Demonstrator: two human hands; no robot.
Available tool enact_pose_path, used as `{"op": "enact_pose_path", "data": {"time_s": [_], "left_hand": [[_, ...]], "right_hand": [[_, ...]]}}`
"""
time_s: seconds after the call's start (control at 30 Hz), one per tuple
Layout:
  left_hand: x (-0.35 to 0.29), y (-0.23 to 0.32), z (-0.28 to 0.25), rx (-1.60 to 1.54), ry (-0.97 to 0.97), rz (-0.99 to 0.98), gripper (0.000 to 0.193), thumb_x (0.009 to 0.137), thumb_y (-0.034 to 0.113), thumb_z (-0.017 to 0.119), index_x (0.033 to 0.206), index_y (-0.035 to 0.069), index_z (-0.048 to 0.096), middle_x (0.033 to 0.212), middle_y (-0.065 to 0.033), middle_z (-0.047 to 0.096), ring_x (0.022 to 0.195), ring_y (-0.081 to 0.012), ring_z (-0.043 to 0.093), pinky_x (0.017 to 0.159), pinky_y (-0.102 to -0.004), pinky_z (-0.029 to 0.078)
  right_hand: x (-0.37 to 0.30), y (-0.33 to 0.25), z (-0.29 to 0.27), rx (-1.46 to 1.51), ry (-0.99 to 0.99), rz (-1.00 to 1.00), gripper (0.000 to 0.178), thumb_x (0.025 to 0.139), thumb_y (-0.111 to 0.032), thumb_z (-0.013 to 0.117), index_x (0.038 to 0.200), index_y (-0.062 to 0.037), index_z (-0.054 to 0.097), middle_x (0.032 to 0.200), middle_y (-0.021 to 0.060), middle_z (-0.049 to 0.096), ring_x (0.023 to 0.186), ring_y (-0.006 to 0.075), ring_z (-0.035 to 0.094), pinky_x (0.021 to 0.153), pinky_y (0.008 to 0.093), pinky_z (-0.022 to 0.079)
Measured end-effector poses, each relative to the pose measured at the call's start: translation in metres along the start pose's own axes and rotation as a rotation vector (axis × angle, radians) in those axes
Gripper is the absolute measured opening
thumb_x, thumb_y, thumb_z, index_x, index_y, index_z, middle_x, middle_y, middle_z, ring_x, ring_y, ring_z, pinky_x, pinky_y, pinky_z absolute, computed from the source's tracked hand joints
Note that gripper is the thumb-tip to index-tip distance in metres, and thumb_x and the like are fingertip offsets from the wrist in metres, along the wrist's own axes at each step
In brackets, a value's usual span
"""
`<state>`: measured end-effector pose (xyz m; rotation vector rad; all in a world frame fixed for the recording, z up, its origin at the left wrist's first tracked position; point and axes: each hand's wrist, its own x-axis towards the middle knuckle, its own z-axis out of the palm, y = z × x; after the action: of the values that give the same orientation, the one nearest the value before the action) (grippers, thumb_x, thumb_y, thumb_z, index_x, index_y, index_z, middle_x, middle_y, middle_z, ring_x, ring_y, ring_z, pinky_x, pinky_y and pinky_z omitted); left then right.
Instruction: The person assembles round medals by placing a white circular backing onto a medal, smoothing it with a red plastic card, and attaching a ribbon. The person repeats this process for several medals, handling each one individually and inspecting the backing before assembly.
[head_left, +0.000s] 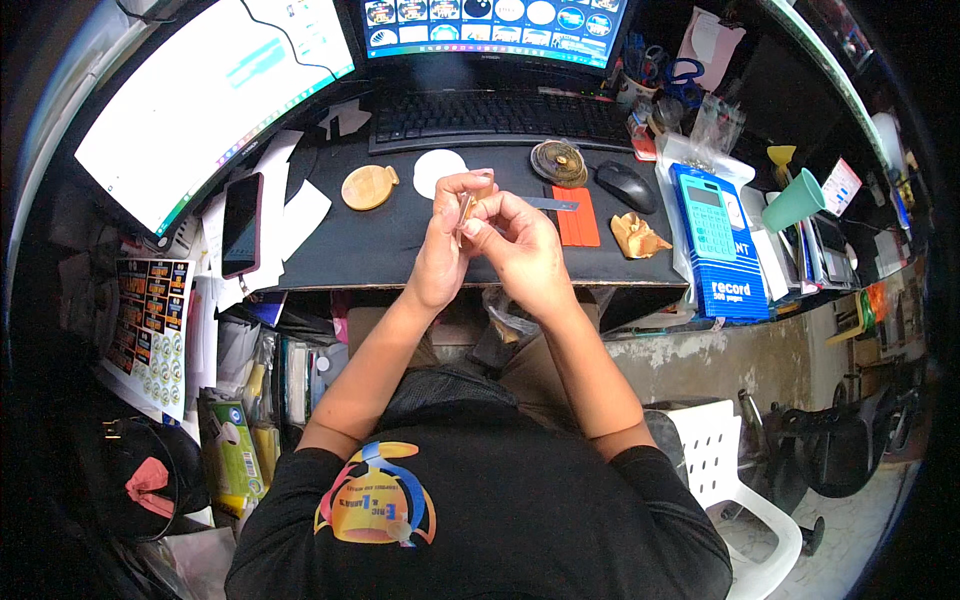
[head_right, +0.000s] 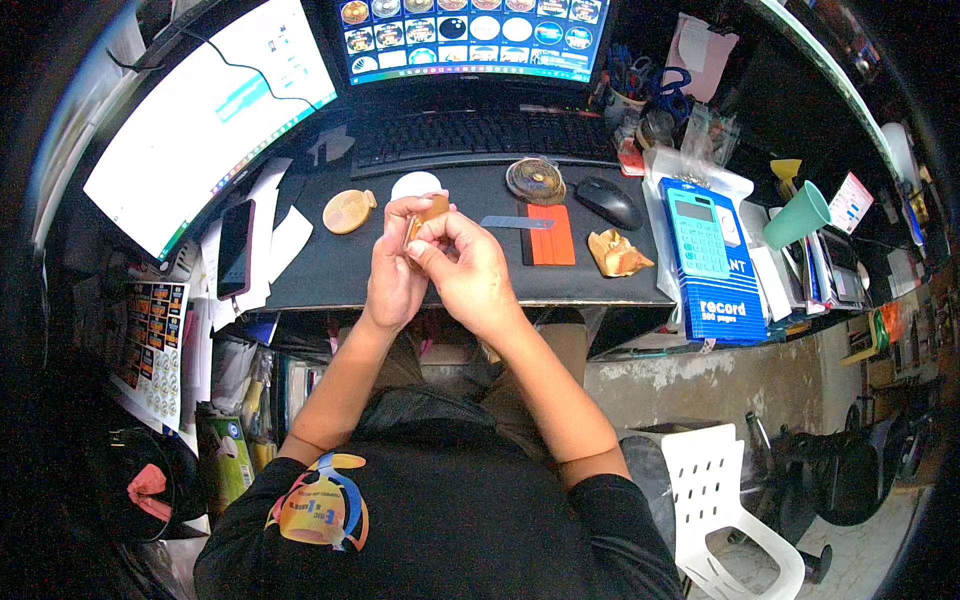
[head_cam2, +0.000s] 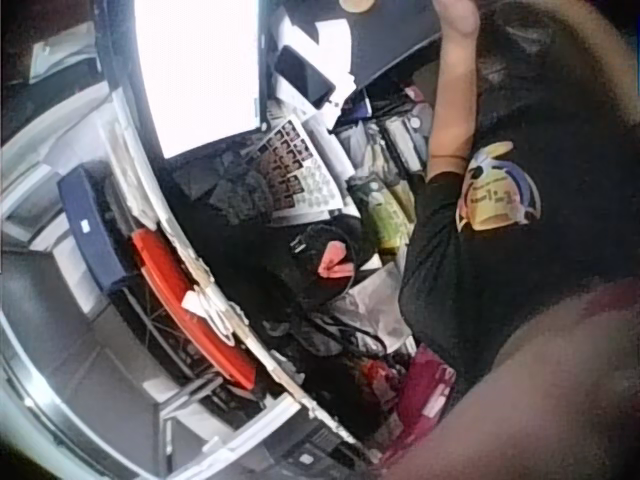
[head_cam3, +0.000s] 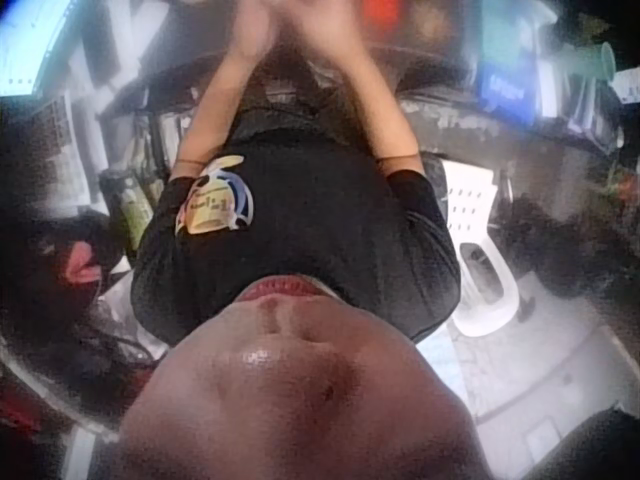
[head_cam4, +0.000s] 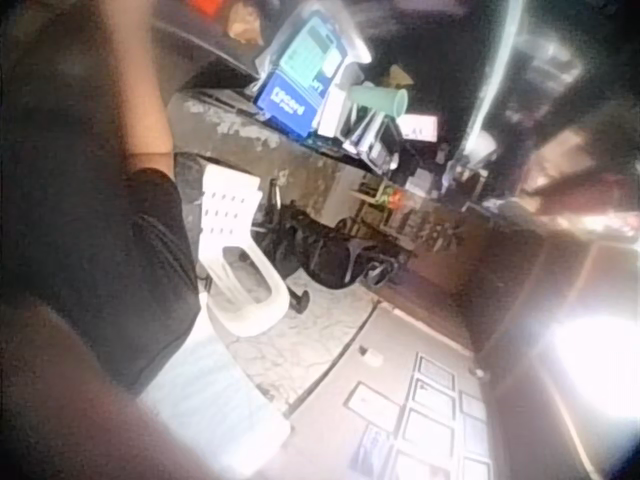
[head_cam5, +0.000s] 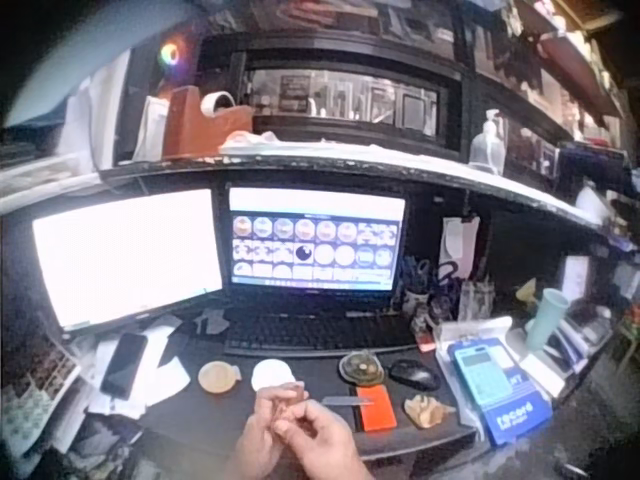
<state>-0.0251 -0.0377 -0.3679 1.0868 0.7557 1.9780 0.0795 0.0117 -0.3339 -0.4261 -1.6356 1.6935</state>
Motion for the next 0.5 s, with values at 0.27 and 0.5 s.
{"op": "enact_pose_path", "data": {"time_s": [0.27, 0.5], "left_hand": [[0.005, 0.000, 0.003, -0.059, 0.064, -0.021, 0.034, 0.101, 0.037, 0.037, 0.125, 0.012, 0.038, 0.135, -0.0234, 0.048, 0.123, -0.0284, 0.051, 0.105, -0.0405, 0.040], [0.012, 0.012, -0.006, -0.372, 0.143, -0.030, 0.040, 0.098, 0.042, 0.041, 0.125, 0.012, 0.042, 0.131, -0.0250, 0.051, 0.122, -0.0332, 0.053, 0.105, -0.0434, 0.042]], "right_hand": [[-0.002, 0.017, 0.004, -0.146, 0.036, -0.069, 0.004, 0.095, -0.006, 0.057, 0.094, -0.0028, 0.054, 0.089, 0.0021, 0.058, 0.080, 0.0080, 0.055, 0.074, 0.0244, 0.048], [-0.007, 0.018, 0.027, 0.158, 0.058, -0.160, 0.009, 0.098, -0.010, 0.055, 0.098, -0.0015, 0.052, 0.089, 0.0037, 0.060, 0.083, 0.0112, 0.060, 0.077, 0.0266, 0.052]]}}
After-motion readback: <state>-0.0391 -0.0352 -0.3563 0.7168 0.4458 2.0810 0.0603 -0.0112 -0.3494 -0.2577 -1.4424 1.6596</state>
